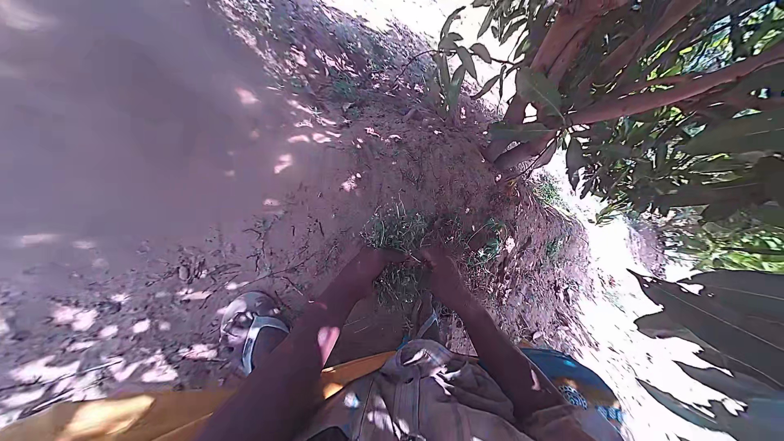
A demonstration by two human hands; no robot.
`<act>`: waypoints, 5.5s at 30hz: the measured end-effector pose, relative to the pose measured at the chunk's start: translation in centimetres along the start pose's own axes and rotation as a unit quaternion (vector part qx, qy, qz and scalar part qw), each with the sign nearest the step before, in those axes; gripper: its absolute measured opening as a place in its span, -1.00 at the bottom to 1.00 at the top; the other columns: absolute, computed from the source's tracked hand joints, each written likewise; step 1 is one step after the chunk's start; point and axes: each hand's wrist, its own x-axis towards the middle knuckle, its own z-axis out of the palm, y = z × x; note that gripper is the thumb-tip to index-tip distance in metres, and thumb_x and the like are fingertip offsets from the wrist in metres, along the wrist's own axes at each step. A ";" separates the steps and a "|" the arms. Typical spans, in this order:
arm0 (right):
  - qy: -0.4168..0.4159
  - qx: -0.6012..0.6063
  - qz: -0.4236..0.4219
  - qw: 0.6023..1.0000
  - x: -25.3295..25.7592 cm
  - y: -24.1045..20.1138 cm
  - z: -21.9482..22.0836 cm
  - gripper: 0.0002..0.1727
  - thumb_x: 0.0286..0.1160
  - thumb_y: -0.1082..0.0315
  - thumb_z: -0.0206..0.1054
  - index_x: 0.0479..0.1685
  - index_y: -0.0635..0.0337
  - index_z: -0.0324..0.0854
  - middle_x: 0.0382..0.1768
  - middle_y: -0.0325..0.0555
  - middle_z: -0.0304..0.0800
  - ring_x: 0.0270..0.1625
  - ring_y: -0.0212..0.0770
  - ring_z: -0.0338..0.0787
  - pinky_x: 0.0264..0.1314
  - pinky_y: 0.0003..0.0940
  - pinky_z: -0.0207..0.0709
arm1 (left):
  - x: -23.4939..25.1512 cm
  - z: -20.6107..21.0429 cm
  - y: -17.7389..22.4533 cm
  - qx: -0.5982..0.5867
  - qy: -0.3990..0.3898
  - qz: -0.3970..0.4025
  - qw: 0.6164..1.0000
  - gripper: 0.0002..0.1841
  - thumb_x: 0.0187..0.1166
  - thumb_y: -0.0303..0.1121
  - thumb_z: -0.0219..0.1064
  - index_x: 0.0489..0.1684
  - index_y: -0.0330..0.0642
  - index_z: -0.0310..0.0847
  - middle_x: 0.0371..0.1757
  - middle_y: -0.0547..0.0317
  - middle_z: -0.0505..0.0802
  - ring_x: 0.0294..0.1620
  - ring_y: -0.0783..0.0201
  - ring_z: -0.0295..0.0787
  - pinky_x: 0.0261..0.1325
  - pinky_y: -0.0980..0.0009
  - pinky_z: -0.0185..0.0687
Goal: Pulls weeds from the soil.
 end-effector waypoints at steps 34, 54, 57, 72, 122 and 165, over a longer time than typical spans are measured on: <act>-0.048 0.317 0.001 0.947 2.6 12.5 -3.4 -0.75 0.59 0.60 0.12 -0.06 0.44 0.74 -0.19 -0.13 0.83 -0.23 -0.44 0.77 -0.03 -0.50 0.69 | 4.5 4.9 -2.2 -0.023 0.090 -0.053 0.994 -0.72 0.58 -0.39 0.40 0.16 -0.29 0.61 -0.06 0.01 0.80 -0.11 0.24 0.75 -0.02 0.22 0.70; 0.072 -0.138 0.284 0.946 15.5 21.5 -3.1 -0.44 0.74 0.08 0.23 0.57 0.26 0.49 0.54 0.34 0.52 0.62 0.31 0.48 0.61 0.32 0.31 | 5.3 1.7 -1.3 -0.048 0.224 -0.078 0.970 -0.88 0.57 -0.50 0.31 -0.06 -0.34 0.64 -0.18 0.03 0.80 -0.18 0.24 0.71 -0.07 0.25 0.63; 0.111 -0.005 0.232 0.966 14.1 19.4 -4.7 -0.69 0.69 0.34 0.26 0.18 0.40 0.69 0.18 0.34 0.74 0.27 0.23 0.70 0.37 0.24 0.44 | 5.0 1.8 -0.9 -0.054 0.214 -0.063 0.973 -0.84 0.58 -0.49 0.31 0.01 -0.33 0.62 -0.13 0.03 0.76 -0.14 0.23 0.68 -0.03 0.22 0.61; 0.250 0.310 0.117 0.910 3.0 7.5 -3.9 -0.76 0.73 0.59 0.02 0.10 0.57 0.55 -0.28 -0.05 0.66 -0.36 -0.41 0.69 -0.21 -0.52 0.65 | 1.5 0.3 0.7 -0.155 0.211 0.072 0.963 -0.63 0.56 -0.49 0.36 0.32 -0.28 0.50 0.05 0.02 0.72 -0.03 0.28 0.67 0.04 0.24 0.63; 0.033 0.208 0.056 0.976 5.7 9.6 1.9 -0.64 0.77 0.42 0.15 0.44 0.30 0.56 0.35 0.05 0.73 0.26 -0.16 0.76 0.29 -0.17 0.60 | 2.4 -0.8 -0.7 0.054 0.221 0.121 0.966 -0.60 0.55 -0.56 0.35 0.35 -0.28 0.45 0.12 0.12 0.72 0.09 0.49 0.67 0.19 0.48 0.63; -0.040 -0.118 0.225 0.966 6.6 10.4 0.2 -0.55 0.78 0.14 0.16 0.40 0.27 0.65 0.51 0.25 0.57 0.60 0.25 0.49 0.58 0.26 0.30 | 3.3 -1.4 -1.0 -0.087 0.283 0.035 0.955 -0.84 0.61 -0.38 0.33 0.04 -0.17 0.60 -0.17 0.19 0.78 -0.20 0.36 0.75 -0.12 0.32 0.70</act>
